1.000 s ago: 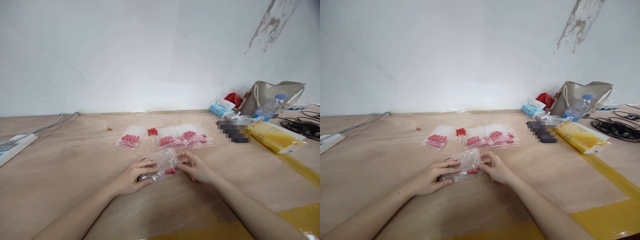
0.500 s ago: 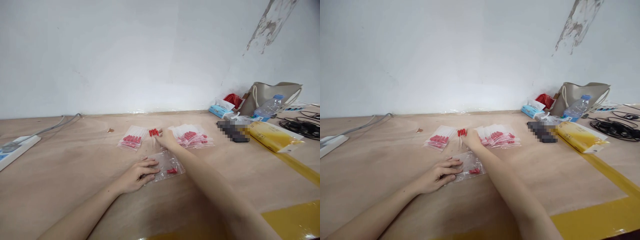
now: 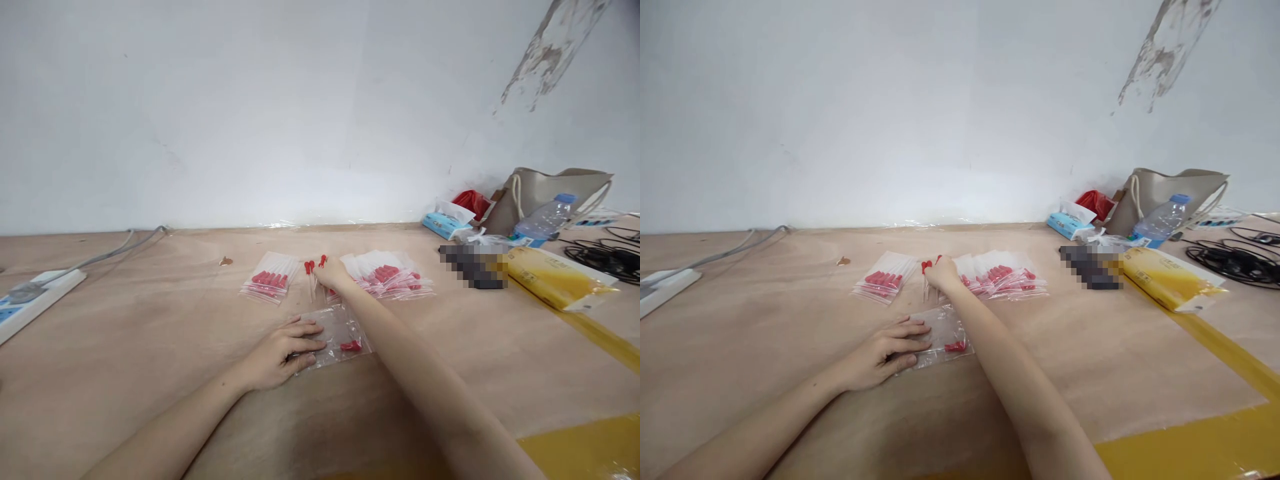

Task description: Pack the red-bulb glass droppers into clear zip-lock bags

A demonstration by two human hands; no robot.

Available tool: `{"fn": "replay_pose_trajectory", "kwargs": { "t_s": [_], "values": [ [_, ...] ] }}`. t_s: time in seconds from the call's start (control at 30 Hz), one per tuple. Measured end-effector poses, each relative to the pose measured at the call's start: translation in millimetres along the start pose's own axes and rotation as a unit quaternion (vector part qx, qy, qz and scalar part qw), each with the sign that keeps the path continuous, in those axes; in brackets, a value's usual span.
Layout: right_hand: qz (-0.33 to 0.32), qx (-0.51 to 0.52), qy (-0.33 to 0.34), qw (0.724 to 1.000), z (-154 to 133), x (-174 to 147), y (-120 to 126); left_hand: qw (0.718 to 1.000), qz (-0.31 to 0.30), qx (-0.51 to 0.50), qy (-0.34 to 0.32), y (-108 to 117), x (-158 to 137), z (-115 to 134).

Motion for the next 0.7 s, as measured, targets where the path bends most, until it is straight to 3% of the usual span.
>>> {"fn": "replay_pose_trajectory", "kwargs": {
  "t_s": [0.1, 0.23, 0.33, 0.43, 0.57, 0.7],
  "values": [
    [-0.019, 0.078, -0.028, 0.996, 15, -15, 24, 1.000, 0.000, -0.002, 0.007, -1, 0, -1],
    [-0.054, 0.346, -0.045, 0.936, 55, -45, 66, 1.000, 0.005, -0.003, 0.007, -1, -1, -2],
    [-0.027, 0.400, -0.076, 0.913, 91, -63, 86, 1.000, 0.005, 0.001, 0.009, -1, -1, -3],
    [0.021, 0.408, -0.116, 0.905, 114, -76, 87, 1.000, 0.004, 0.008, 0.008, -1, -1, -3],
    [0.086, 0.437, -0.110, 0.889, 118, -88, 76, 1.000, 0.001, 0.014, 0.001, 0, 0, -3],
    [0.074, 0.469, -0.117, 0.872, 110, -97, 69, 1.000, 0.010, 0.015, -0.002, 1, 0, 0]
  ]
}}
Point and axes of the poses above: each hand's wrist, its own x-axis towards the middle knuckle, its own y-axis out of the back of the hand, z = x × y, the point moved 2 cm from there along x, towards the middle knuckle, and after that the axes turned 12 degrees about z, right-handed, at the moved point
